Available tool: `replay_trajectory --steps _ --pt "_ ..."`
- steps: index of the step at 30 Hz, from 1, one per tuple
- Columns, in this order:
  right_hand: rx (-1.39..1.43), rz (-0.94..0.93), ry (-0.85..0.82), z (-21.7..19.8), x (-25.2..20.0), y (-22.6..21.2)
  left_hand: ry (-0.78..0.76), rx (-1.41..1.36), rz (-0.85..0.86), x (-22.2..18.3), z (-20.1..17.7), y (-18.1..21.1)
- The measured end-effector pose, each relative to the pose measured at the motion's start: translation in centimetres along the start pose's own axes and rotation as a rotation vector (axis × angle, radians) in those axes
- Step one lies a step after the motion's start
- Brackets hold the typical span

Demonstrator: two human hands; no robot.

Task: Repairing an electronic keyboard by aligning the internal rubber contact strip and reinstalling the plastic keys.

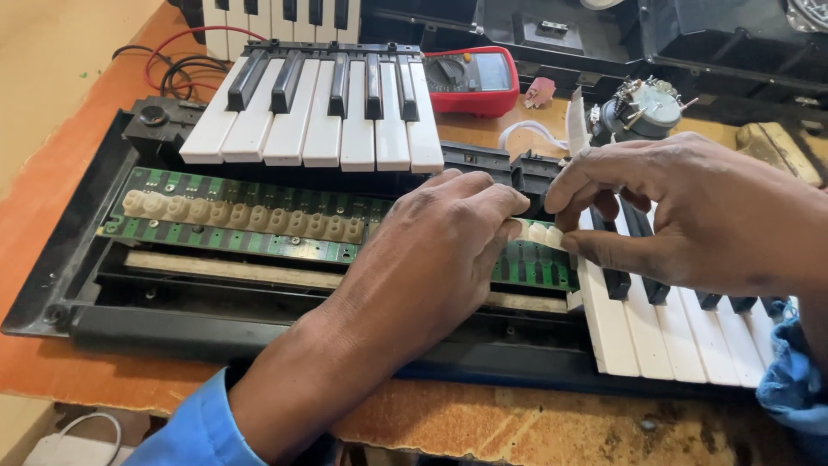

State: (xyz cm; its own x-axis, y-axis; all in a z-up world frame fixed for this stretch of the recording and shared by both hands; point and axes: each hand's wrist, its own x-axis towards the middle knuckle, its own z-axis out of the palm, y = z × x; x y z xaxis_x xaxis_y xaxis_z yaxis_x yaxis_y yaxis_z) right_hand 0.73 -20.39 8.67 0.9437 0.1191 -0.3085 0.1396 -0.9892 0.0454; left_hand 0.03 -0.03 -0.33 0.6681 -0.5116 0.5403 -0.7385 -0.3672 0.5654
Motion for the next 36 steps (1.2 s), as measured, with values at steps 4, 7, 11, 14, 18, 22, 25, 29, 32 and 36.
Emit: replay_trajectory --steps 4,7,11,14,18,22,25,29,32,36 --pt "0.016 0.024 -0.038 0.0 0.1 0.2 0.018 0.008 0.019 0.0 0.1 -0.2" --pt "0.047 -0.113 0.05 0.6 0.3 1.2 0.005 0.016 0.017 -0.1 0.1 -0.2" --pt "0.047 -0.284 0.127 1.4 0.9 2.3 0.002 0.02 0.024 -0.2 0.1 -0.3" --pt "0.061 -0.404 0.176 1.5 1.0 2.8 -0.011 0.016 0.024 -0.2 0.0 -0.3" --pt "0.016 -0.409 0.182 1.4 0.8 2.5 0.001 0.017 0.037 -0.2 0.1 -0.3" --pt "-0.006 -0.401 0.177 1.4 0.9 2.5 -0.001 0.015 0.031 -0.3 0.0 -0.3" --pt "-0.019 -0.43 0.221 1.3 0.7 2.3 0.006 0.004 0.023 -0.4 0.0 -0.3" --pt "-0.055 -0.307 0.148 1.2 0.8 2.0 0.02 0.022 0.041 -0.4 0.2 -0.6" --pt "-0.079 -0.237 0.115 0.9 0.7 1.4 0.014 0.018 0.038 -0.5 0.2 -0.6" --pt "-0.102 -0.14 0.061 0.7 0.6 0.9 0.005 0.024 0.026 -0.5 0.2 -0.6"
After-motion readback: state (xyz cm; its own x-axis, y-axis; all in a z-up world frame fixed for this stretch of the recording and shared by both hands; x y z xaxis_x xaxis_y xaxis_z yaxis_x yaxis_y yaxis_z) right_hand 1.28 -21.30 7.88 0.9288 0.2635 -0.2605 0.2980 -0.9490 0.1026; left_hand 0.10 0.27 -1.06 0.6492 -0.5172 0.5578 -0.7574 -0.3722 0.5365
